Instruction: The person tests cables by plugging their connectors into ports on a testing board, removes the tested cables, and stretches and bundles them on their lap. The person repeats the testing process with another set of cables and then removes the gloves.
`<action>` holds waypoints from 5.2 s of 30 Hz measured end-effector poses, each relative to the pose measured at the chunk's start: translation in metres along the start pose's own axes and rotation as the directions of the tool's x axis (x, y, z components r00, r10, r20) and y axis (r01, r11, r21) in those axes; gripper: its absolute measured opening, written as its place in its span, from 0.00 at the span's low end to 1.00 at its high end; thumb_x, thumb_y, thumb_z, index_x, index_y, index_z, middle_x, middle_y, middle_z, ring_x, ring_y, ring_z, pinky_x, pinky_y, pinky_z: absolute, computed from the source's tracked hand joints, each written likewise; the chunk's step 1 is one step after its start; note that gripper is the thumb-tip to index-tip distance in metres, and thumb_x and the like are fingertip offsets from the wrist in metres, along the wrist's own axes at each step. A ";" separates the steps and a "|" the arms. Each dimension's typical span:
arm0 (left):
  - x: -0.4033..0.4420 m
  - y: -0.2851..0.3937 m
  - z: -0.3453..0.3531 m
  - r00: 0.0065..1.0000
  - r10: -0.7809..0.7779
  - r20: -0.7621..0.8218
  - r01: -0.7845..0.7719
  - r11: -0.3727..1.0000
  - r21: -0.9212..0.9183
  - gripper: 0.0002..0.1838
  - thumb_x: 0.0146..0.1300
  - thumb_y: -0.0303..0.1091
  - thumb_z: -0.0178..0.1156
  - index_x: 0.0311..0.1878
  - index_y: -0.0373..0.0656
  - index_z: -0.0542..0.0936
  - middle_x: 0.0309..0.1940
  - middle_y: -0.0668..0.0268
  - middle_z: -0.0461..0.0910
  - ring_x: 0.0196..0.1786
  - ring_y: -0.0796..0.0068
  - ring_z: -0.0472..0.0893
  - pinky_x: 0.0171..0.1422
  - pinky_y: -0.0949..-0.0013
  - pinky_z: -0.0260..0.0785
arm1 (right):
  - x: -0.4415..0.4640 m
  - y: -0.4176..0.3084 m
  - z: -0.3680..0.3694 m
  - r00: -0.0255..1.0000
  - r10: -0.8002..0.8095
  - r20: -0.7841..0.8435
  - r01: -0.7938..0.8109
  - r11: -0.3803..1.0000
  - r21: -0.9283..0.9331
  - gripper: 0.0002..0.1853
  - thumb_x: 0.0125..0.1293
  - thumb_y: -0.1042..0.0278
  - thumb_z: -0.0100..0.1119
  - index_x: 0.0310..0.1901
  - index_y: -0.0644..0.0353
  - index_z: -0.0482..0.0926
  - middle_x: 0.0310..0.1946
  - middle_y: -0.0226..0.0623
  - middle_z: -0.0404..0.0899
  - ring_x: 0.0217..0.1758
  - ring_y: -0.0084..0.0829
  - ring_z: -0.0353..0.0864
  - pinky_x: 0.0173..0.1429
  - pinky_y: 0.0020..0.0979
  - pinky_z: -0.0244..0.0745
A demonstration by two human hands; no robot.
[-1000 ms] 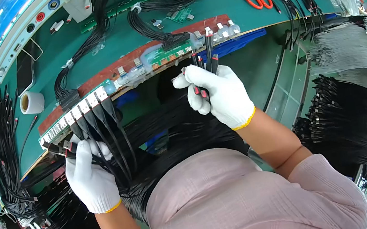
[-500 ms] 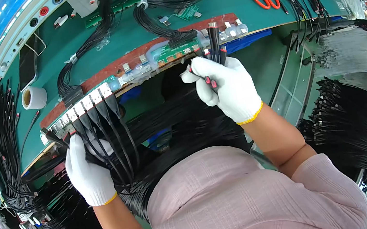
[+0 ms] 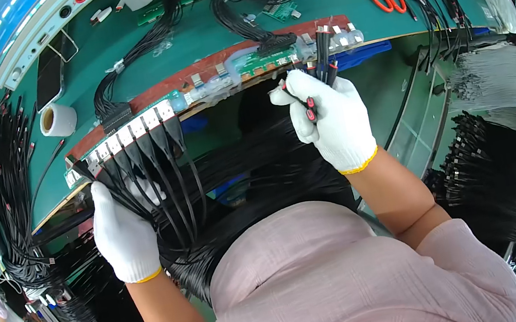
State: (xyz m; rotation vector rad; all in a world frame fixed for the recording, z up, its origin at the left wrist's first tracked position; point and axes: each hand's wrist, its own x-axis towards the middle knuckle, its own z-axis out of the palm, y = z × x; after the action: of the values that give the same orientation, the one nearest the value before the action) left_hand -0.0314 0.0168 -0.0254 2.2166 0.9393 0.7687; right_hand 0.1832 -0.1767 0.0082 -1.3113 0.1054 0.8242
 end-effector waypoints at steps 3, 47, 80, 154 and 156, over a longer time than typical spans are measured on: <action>0.009 0.036 0.001 0.867 -0.492 0.077 0.417 0.632 -0.653 0.15 0.70 0.36 0.54 0.49 0.32 0.77 0.30 0.69 0.80 0.26 0.75 0.75 0.36 0.80 0.67 | 0.002 0.000 -0.012 0.992 -0.039 0.121 0.042 0.999 -0.026 0.15 0.68 0.64 0.53 0.40 0.71 0.81 0.15 0.33 0.72 0.13 0.20 0.62 0.19 0.24 0.56; 0.005 0.021 -0.021 0.809 -0.584 0.064 0.522 0.666 -0.532 0.16 0.67 0.39 0.57 0.37 0.31 0.80 0.19 0.72 0.69 0.23 0.84 0.67 0.30 0.79 0.54 | 0.001 -0.001 0.005 0.997 -0.058 -0.043 0.061 0.996 0.072 0.18 0.71 0.61 0.51 0.37 0.71 0.80 0.12 0.30 0.68 0.11 0.20 0.63 0.16 0.24 0.57; 0.014 0.020 -0.011 0.788 -0.589 0.179 0.509 0.460 -0.728 0.22 0.73 0.47 0.49 0.44 0.34 0.77 0.32 0.63 0.79 0.28 0.74 0.76 0.36 0.72 0.70 | 0.003 0.008 -0.001 0.999 -0.048 0.007 0.048 0.997 0.068 0.12 0.66 0.64 0.60 0.40 0.65 0.75 0.22 0.35 0.77 0.18 0.21 0.73 0.21 0.23 0.65; 0.050 -0.026 -0.004 0.691 -0.683 0.235 0.535 0.266 -0.802 0.26 0.72 0.56 0.45 0.61 0.47 0.71 0.56 0.65 0.77 0.52 0.68 0.78 0.48 0.65 0.71 | 0.016 0.002 -0.022 0.947 -0.289 0.141 0.309 0.939 -0.151 0.18 0.72 0.61 0.49 0.41 0.71 0.78 0.22 0.40 0.79 0.22 0.26 0.74 0.32 0.26 0.70; 0.051 -0.030 -0.006 0.700 -0.670 0.249 0.540 0.268 -0.798 0.27 0.72 0.56 0.46 0.62 0.46 0.71 0.57 0.65 0.77 0.54 0.68 0.78 0.51 0.63 0.70 | 0.010 -0.004 -0.029 0.901 -0.434 0.026 0.425 0.865 -0.268 0.17 0.70 0.60 0.50 0.38 0.68 0.81 0.31 0.36 0.82 0.30 0.26 0.78 0.39 0.25 0.73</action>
State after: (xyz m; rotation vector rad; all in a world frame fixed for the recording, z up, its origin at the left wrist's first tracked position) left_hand -0.0186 0.0749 -0.0290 0.8091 1.0711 0.7492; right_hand 0.2033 -0.1974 -0.0021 -1.5297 -0.2753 0.4391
